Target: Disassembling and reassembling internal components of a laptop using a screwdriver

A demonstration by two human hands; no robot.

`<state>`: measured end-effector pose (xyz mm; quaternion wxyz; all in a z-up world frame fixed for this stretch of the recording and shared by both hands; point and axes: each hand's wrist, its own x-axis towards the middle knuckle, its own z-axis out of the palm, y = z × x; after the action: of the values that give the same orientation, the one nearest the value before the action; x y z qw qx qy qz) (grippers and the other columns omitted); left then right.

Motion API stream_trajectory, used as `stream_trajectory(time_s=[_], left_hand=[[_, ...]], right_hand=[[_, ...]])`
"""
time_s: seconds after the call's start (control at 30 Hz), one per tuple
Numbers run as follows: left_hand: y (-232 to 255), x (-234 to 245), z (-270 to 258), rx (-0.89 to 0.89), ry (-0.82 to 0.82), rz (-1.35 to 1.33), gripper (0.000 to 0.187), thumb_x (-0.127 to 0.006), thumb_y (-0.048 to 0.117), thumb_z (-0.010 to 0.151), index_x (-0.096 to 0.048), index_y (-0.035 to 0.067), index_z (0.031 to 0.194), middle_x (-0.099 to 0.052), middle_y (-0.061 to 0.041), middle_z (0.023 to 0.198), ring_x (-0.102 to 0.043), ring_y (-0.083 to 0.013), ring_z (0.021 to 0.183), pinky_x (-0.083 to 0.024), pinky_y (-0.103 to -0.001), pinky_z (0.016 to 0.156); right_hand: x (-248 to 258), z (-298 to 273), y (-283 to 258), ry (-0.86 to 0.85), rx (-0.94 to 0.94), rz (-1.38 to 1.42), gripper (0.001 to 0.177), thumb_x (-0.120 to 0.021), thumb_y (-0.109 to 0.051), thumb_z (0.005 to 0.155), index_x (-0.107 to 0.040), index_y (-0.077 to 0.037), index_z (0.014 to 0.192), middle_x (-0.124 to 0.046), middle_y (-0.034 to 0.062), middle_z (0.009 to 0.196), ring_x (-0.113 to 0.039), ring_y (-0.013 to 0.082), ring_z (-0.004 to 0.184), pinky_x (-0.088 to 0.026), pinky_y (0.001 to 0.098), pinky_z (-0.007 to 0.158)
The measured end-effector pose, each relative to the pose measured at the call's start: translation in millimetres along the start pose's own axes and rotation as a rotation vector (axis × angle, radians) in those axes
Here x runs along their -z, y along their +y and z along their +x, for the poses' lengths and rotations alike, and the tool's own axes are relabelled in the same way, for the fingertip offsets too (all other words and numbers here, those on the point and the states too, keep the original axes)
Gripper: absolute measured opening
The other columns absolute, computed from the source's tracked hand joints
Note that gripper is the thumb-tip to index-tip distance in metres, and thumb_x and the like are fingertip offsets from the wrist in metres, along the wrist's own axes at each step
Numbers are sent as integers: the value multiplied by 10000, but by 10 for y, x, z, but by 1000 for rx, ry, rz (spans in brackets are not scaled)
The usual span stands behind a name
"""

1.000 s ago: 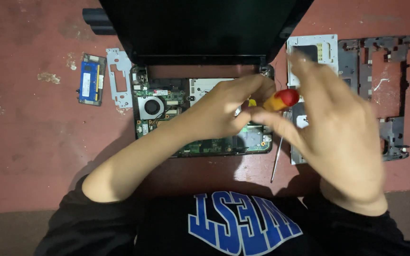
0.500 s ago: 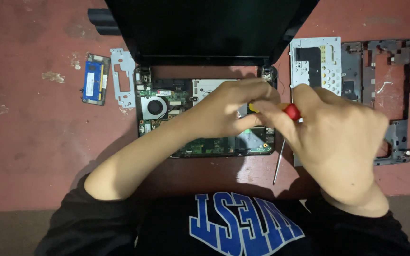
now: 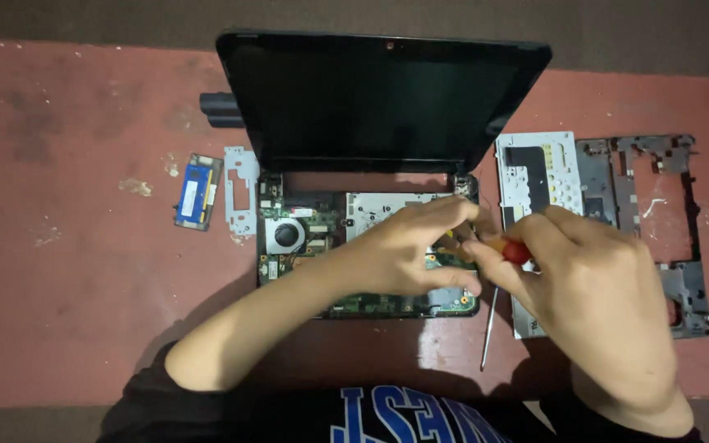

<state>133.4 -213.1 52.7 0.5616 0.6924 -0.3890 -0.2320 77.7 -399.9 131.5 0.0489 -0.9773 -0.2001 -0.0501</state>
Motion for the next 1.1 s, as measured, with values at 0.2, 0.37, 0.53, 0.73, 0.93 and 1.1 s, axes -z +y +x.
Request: stream_trajectory(time_s=[0.2, 0.37, 0.53, 0.73, 0.93, 1.1], left_hand=[[-223, -64, -3, -90, 34, -9, 129, -508, 2, 869, -484, 103, 947, -621, -51, 889, -603, -185, 771, -494, -305, 625], [-297, -42, 47, 38, -90, 40, 194, -448, 57, 965, -600, 71, 1085, -642, -72, 776, -455, -108, 456, -369, -244, 416], [-304, -21, 0, 63, -178, 18, 192, -427, -61, 950, -577, 36, 878, -585, -72, 850, -504, -122, 599, -413, -230, 480], [-256, -11, -144, 70, -189, 69, 601, -384, -54, 926, -438, 233, 1451, -487, -10, 801, -444, -148, 613, -378, -302, 571], [37, 184, -878, 72, 22, 413, 482, -541, 140, 951, -440, 31, 1409, -619, -220, 1268, -619, -360, 1105, -510, -468, 903], [90, 300, -1798, 207, 454, 733, 255, -699, 181, 880, -650, 58, 1097, -690, -85, 960, -675, -282, 820, -553, -423, 772]], right_hand=[[-5, 44, -153, -25, -95, -177, 627, -511, -713, 864, -592, -94, 811, -560, 54, 729, -578, 203, 543, -459, 328, 378], [200, -27, 80, -254, 198, 312, 486, -622, -169, 794, -565, -192, 1276, -543, 84, 1322, -618, 259, 1108, -558, 433, 840], [128, -91, 58, -200, 250, 304, 619, -650, 56, 682, -621, -144, 1267, -606, 93, 1305, -632, 266, 1150, -467, 450, 1044], [75, -100, -158, -98, 157, 112, 290, -634, -193, 875, -616, -102, 1150, -650, 25, 1049, -671, 154, 631, -617, 340, 645], [-387, -281, 76, -71, -52, -488, 532, -464, -590, 1092, -478, -164, 773, -450, -29, 561, -431, 129, 373, -373, 314, 355], [-268, -96, 221, -168, -20, -113, 669, -716, -499, 732, -519, 29, 1093, -605, 154, 1174, -672, 300, 1058, -604, 456, 770]])
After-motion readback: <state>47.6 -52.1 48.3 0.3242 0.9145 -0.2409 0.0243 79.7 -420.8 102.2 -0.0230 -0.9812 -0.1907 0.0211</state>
